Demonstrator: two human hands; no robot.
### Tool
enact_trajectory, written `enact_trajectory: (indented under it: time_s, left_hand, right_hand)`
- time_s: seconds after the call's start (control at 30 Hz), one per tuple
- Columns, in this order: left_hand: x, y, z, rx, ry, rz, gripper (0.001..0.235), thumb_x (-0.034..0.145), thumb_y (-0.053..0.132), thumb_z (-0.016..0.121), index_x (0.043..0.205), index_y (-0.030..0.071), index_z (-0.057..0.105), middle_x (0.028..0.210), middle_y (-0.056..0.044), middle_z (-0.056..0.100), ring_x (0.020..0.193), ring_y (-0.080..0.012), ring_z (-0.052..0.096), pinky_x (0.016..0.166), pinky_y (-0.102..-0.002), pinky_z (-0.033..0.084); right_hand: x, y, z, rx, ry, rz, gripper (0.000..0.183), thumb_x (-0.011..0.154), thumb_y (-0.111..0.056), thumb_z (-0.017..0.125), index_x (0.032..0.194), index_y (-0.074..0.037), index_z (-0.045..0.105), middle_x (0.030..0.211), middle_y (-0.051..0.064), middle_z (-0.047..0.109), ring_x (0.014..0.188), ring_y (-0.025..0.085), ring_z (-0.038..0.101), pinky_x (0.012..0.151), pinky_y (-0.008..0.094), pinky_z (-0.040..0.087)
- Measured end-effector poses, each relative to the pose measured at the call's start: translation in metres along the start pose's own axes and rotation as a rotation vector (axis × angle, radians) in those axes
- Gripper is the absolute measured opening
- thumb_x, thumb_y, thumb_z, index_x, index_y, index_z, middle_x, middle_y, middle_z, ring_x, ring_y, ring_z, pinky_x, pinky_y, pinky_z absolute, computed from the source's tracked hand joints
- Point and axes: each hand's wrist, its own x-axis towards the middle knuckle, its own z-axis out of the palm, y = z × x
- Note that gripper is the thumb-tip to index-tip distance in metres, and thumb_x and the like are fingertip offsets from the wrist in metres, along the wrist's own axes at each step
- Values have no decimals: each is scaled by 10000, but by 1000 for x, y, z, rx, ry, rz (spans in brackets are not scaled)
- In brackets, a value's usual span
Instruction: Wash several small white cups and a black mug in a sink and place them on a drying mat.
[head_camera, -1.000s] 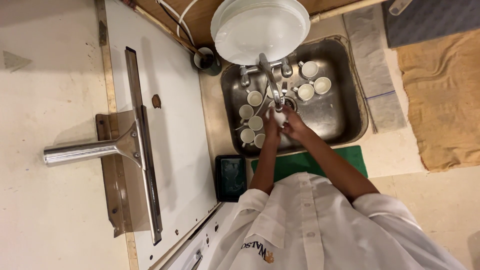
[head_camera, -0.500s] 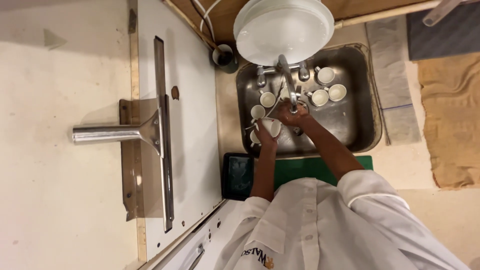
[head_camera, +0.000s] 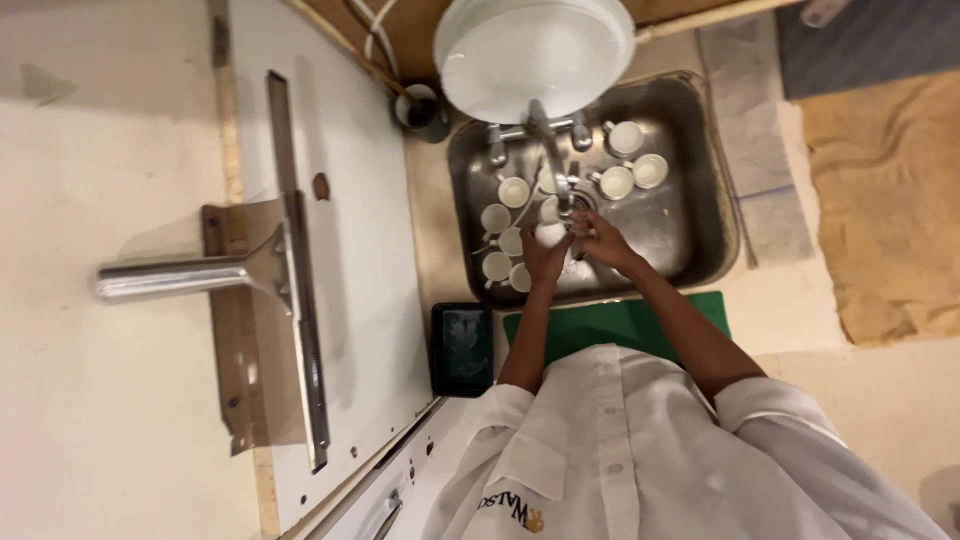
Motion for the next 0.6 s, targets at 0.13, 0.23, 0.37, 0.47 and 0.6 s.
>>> enact_trajectory:
  time_s: [0.13, 0.23, 0.37, 0.47, 0.6]
  left_hand:
    - [16, -63, 51, 58, -54, 54, 842, 692, 418, 909, 1340, 18, 549, 1314, -172, 619, 1189, -338, 629, 998, -424, 521]
    - [4, -59, 49, -75, -190, -133, 841, 759, 436, 853, 1420, 47, 507, 1399, -166, 530, 1240, -307, 574, 986, -430, 518]
    - [-14, -70, 40, -359, -432, -240, 758, 889, 484, 710, 1508, 126, 459, 1484, -69, 492, 1330, -241, 498, 1055, -406, 423]
    - [-32, -59, 34, -460, -570, -325, 692, 955, 529, 623, 1529, 179, 458, 1487, -5, 488, 1330, -196, 468, 1072, -397, 379]
    - [-48, -63, 53, -562, -654, -416, 623, 968, 549, 603, 1462, 179, 516, 1356, -14, 587, 1200, -204, 554, 999, -434, 434]
  right_hand:
    - [-43, -38, 5, -49, -210, -125, 1101, 704, -27, 783, 1616, -197, 190, 1565, 94, 371, 1220, 340, 508, 957, 464, 521]
    - [-65, -58, 6, -116, -108, -276, 1147, 730, -140, 879, 1639, -181, 180, 1601, 159, 368, 1390, 342, 441, 1064, 462, 458]
    - [-87, -73, -1, -276, 26, 70, 1060, 719, -363, 897, 1578, -150, 313, 1488, 137, 534, 1332, 291, 552, 1079, 381, 468]
    - [-100, -55, -14, -396, 142, -35, 941, 741, -403, 890, 1512, -115, 434, 1428, 153, 589, 1311, 289, 581, 1089, 364, 465]
    - [-151, -70, -38, -633, 301, -465, 891, 740, -324, 884, 1490, -77, 470, 1406, 172, 580, 1306, 350, 559, 1085, 401, 477]
